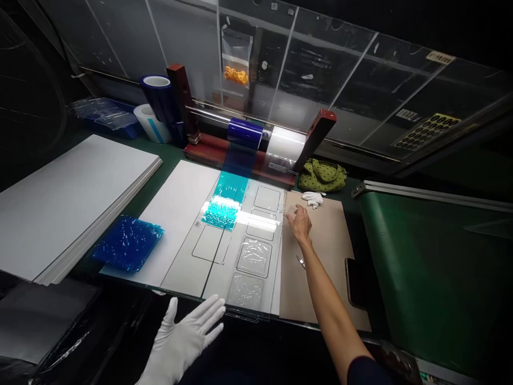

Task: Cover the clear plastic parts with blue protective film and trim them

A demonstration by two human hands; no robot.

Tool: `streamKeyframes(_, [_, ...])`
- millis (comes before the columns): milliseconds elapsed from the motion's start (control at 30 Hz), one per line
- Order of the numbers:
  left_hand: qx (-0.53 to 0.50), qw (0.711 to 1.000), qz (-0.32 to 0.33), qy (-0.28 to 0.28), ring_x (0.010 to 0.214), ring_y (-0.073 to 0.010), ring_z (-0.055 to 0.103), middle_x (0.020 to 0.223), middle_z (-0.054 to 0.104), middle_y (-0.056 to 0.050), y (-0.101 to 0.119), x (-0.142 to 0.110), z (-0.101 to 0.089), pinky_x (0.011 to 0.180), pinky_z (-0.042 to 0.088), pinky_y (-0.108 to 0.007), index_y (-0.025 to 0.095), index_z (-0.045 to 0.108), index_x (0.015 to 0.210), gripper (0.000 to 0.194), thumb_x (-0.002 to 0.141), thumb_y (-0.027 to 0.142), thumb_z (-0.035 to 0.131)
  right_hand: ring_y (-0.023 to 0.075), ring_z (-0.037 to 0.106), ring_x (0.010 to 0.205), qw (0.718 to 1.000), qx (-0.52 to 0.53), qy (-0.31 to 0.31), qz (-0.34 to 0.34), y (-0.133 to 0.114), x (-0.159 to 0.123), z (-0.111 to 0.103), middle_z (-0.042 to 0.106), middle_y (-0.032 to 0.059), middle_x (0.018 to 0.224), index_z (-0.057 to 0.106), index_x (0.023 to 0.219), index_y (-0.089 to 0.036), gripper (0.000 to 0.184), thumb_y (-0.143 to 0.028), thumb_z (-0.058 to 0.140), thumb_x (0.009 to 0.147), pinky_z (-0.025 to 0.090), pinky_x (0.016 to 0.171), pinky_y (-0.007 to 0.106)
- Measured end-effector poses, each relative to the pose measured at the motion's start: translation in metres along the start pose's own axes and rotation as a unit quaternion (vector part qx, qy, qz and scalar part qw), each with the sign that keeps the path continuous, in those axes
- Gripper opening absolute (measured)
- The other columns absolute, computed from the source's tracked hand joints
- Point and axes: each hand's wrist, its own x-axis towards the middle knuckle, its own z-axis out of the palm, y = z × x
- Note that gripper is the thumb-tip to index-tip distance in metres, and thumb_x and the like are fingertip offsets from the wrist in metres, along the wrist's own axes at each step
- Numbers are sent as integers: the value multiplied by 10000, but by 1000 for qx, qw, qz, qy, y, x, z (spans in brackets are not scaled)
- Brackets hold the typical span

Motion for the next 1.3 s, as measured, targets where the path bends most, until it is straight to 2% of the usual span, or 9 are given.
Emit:
streamKeyframes(167, [21, 1000, 14, -8, 1399, -267, -26, 1505, 192, -123, 0, -4, 13, 1147, -49, -467, 106, 325, 1394, 968, 755, 767, 24, 200, 589, 755, 999, 32, -10, 36, -12, 27, 8, 673, 77, 811, 672, 974, -198, 218, -292, 528, 839, 371, 639, 271])
streamKeyframes(367, [308, 943, 25, 128, 1397, -275, 136, 1514, 213, -72, -2, -5, 40, 1149, 97, -488, 227, 243, 1435, 716, 852, 643, 248, 176, 615, 769, 992, 113, 53, 21, 3, -36, -50, 700, 54, 841, 664, 913, -187, 288, -347, 424, 901, 415, 679, 258])
streamKeyframes(433, [478, 859, 5, 186, 1389, -294, 168, 1515, 204, -90, -4, 8, 54, 1136, 150, -501, 253, 158, 1452, 803, 796, 589, 478, 163, 617, 720, 977, 206, 52, -17, 1, -72, -77, 694, 47, 806, 661, 883, -175, 300, -389, 452, 889, 441, 671, 254])
streamKeyframes(633, [836, 493, 107, 215, 1379, -415, -18, 1529, -17, -164, -21, 67, 90, 1098, 119, -597, 186, -63, 1453, 1390, 417, 584, 775, 142, 586, 651, 855, 512, -86, 4, -45, -183, -116, 683, 36, 729, 681, 842, -182, 197, -369, 632, 802, 465, 657, 265])
streamKeyframes(767, [898, 357, 210, 150, 1371, -432, 20, 1513, 6, -202, -26, 73, 108, 1073, 208, -588, 129, -151, 1431, 1328, 514, 527, 722, 103, 527, 571, 733, 660, -147, 78, -65, -225, -115, 638, 10, 633, 680, 744, -199, 193, -392, 687, 753, 423, 581, 226])
streamKeyframes(833, [904, 322, 254, 121, 1369, -398, 103, 1492, 98, -208, -23, 67, 116, 1058, 274, -543, 116, -148, 1430, 1204, 590, 392, 668, 116, 550, 640, 711, 682, -140, 97, -63, -230, -114, 647, 18, 706, 688, 766, -210, 212, -421, 679, 751, 437, 634, 243])
streamKeyframes(1033, [932, 208, 298, 20, 1199, -346, 388, 1315, 353, -216, 2, 54, 134, 952, 356, -519, 126, -163, 1428, 1125, 619, 302, 599, 118, 477, 675, 852, 521, -16, 38, -48, -220, -119, 581, 17, 750, 679, 991, -191, 363, -484, 506, 865, 370, 637, 244])
streamKeyframes(1200, [964, 129, 233, 28, 1111, -382, 453, 1311, 391, -196, 11, 56, 147, 872, 365, -510, 262, 170, 1440, 1006, 556, 389, 635, 96, 389, 506, 844, 503, -179, -46, -68, -219, -117, 449, -40, 514, 653, 993, -130, 472, -509, 386, 908, 317, 552, 241])
streamKeyframes(1300, [976, 97, 189, 52, 1061, -388, 479, 1307, 411, -187, 12, 59, 155, 824, 370, -501, 301, 314, 1385, 924, 534, 458, 639, 91, 390, 478, 869, 459, -171, -77, -79, -218, -115, 436, -46, 498, 659, 907, -121, 427, -474, 419, 900, 311, 528, 233])
